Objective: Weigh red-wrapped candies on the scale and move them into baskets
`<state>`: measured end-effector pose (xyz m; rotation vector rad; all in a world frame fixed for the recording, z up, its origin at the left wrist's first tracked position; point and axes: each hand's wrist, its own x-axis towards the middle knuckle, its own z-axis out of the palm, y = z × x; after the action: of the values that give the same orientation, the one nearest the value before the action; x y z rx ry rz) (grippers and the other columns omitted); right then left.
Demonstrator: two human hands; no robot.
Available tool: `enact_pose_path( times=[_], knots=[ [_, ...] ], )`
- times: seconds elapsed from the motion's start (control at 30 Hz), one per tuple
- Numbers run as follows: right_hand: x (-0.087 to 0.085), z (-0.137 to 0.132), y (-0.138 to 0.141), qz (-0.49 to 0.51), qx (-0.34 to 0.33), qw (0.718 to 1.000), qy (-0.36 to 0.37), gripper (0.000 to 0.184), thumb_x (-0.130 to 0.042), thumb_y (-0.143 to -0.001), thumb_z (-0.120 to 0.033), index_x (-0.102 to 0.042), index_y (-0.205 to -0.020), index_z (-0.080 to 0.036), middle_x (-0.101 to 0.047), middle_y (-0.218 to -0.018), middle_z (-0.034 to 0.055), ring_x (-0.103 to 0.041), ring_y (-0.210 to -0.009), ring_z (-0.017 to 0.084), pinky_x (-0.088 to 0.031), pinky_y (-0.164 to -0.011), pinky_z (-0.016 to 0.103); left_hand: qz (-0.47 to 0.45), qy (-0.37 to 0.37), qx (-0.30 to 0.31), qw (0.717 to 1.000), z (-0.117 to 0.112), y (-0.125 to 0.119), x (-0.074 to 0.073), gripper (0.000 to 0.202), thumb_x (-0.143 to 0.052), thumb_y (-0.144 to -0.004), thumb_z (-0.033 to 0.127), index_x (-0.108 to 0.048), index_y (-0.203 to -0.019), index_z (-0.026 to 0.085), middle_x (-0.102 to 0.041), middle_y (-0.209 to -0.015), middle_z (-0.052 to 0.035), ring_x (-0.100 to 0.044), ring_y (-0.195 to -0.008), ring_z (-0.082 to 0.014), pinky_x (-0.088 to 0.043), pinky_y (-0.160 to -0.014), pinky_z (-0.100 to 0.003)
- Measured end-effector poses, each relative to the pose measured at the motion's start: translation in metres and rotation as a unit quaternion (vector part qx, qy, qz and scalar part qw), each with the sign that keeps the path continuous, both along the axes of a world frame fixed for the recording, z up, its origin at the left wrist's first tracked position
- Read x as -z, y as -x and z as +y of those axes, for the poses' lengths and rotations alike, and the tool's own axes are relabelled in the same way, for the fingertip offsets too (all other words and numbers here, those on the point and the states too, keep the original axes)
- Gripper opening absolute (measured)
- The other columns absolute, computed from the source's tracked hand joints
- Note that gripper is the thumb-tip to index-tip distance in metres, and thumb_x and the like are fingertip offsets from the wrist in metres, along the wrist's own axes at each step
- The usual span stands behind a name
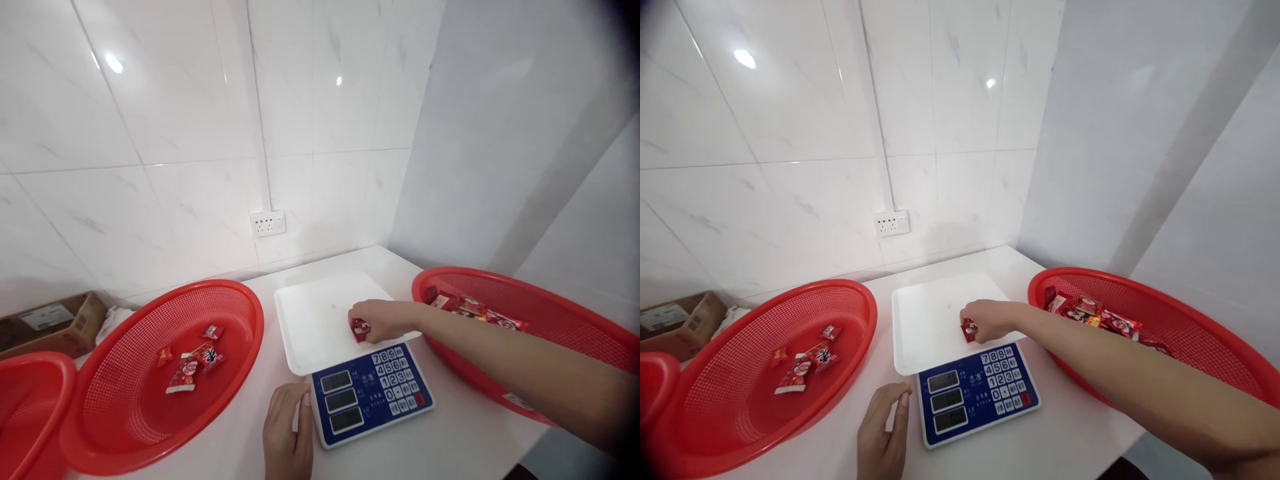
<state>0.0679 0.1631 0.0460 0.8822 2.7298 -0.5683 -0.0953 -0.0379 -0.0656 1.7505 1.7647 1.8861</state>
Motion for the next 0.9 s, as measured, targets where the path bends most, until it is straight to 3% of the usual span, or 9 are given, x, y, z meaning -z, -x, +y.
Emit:
enact_pose_path(
  times=[0.13,0.37,0.43,0.5,0.57,0.63,0.7,0.8,0.9],
  knots=[
    [-0.007,0.005,0.012,0.055,0.045,0.997,0.007,0.003,-0.059,-0.064,-0.019,-0.061,-0.066,-0.017,-0.063,-0.079,0.0086,-0.059,-0.078,0.027,-0.042,-0.066,0.035,0.039,0.002,0.016,0.999,0.0,0.001,0.0,0.017,-0.046,-0.085,0.013,-0.06,-0.091,0.02,-0.066,-0.079,-0.0041,-0.061,-0.076,-0.0153,-0.049,-0.067,-0.026],
    [-0.023,-0.018,0.094,0.193,0.064,0.962,0.181,0.022,-0.052,-0.08,-0.032,-0.061,-0.088,-0.013,-0.068,-0.087,0.0103,-0.065,-0.073,0.017,-0.051,-0.063,0.027,0.066,0.015,0.014,0.998,-0.001,0.002,-0.001,0.019,-0.045,-0.085,0.009,-0.058,-0.094,0.02,-0.065,-0.079,-0.0029,-0.061,-0.075,-0.0135,-0.05,-0.066,-0.025],
    [-0.032,-0.032,0.123,0.242,0.045,0.944,0.221,0.04,-0.051,-0.082,-0.04,-0.053,-0.112,-0.014,-0.065,-0.103,0.0114,-0.064,-0.082,0.015,-0.052,-0.073,0.026,0.066,0.023,0.009,0.998,-0.001,0.003,-0.001,0.019,-0.045,-0.085,0.01,-0.059,-0.094,0.02,-0.066,-0.079,-0.0031,-0.061,-0.075,-0.0136,-0.051,-0.066,-0.025],
    [-0.043,-0.044,0.143,0.295,0.03,0.908,0.295,0.073,-0.053,-0.08,-0.051,-0.026,-0.137,-0.013,-0.055,-0.123,0.0157,-0.06,-0.1,0.018,-0.049,-0.086,0.031,0.062,0.029,0.002,0.998,-0.001,0.005,0.0,0.018,-0.045,-0.086,0.011,-0.059,-0.094,0.02,-0.067,-0.08,-0.0038,-0.062,-0.076,-0.0138,-0.051,-0.067,-0.025],
    [-0.054,-0.05,0.149,0.329,0.029,0.884,0.331,0.101,-0.059,-0.073,-0.059,-0.003,-0.144,-0.015,-0.036,-0.141,0.0198,-0.048,-0.118,0.024,-0.041,-0.097,0.039,0.061,0.034,-0.004,0.998,-0.001,0.007,0.001,0.018,-0.045,-0.086,0.012,-0.06,-0.094,0.019,-0.068,-0.082,-0.0048,-0.063,-0.077,-0.0144,-0.052,-0.067,-0.025],
    [-0.061,-0.051,0.139,0.331,0.032,0.891,0.309,0.107,-0.062,-0.067,-0.063,0.0,-0.145,-0.021,-0.023,-0.147,0.018,-0.036,-0.128,0.028,-0.034,-0.102,0.045,0.063,0.032,-0.008,0.998,-0.001,0.01,0.002,0.018,-0.045,-0.086,0.014,-0.061,-0.093,0.018,-0.068,-0.081,-0.0053,-0.064,-0.076,-0.0148,-0.052,-0.067,-0.025],
    [-0.064,-0.046,0.114,0.322,0.031,0.909,0.261,0.098,-0.059,-0.07,-0.063,-0.007,-0.144,-0.027,-0.025,-0.148,0.0138,-0.032,-0.13,0.029,-0.034,-0.102,0.049,0.065,0.028,-0.011,0.997,-0.001,0.011,0.003,0.016,-0.047,-0.085,0.017,-0.061,-0.093,0.019,-0.069,-0.08,-0.0051,-0.065,-0.076,-0.0149,-0.053,-0.067,-0.024],
    [-0.058,-0.029,0.054,0.312,0.04,0.935,0.167,0.08,-0.056,-0.079,-0.052,-0.014,-0.143,-0.029,-0.031,-0.145,0.0097,-0.034,-0.129,0.026,-0.04,-0.098,0.044,0.038,0.034,-0.029,0.998,-0.001,0.008,0.003,0.015,-0.05,-0.084,0.023,-0.062,-0.091,0.021,-0.069,-0.082,-0.004,-0.065,-0.076,-0.0153,-0.052,-0.071,-0.025],
    [-0.05,-0.007,-0.022,0.265,0.129,0.955,0.027,0.07,-0.052,-0.084,-0.039,-0.017,-0.143,-0.028,-0.028,-0.148,0.0062,-0.039,-0.127,0.022,-0.04,-0.099,0.037,0.001,0.053,-0.064,0.997,-0.001,0.002,0.001,0.017,-0.051,-0.083,0.033,-0.063,-0.087,0.023,-0.069,-0.078,-0.0026,-0.064,-0.074,-0.0162,-0.052,-0.07,-0.026]
  ],
)
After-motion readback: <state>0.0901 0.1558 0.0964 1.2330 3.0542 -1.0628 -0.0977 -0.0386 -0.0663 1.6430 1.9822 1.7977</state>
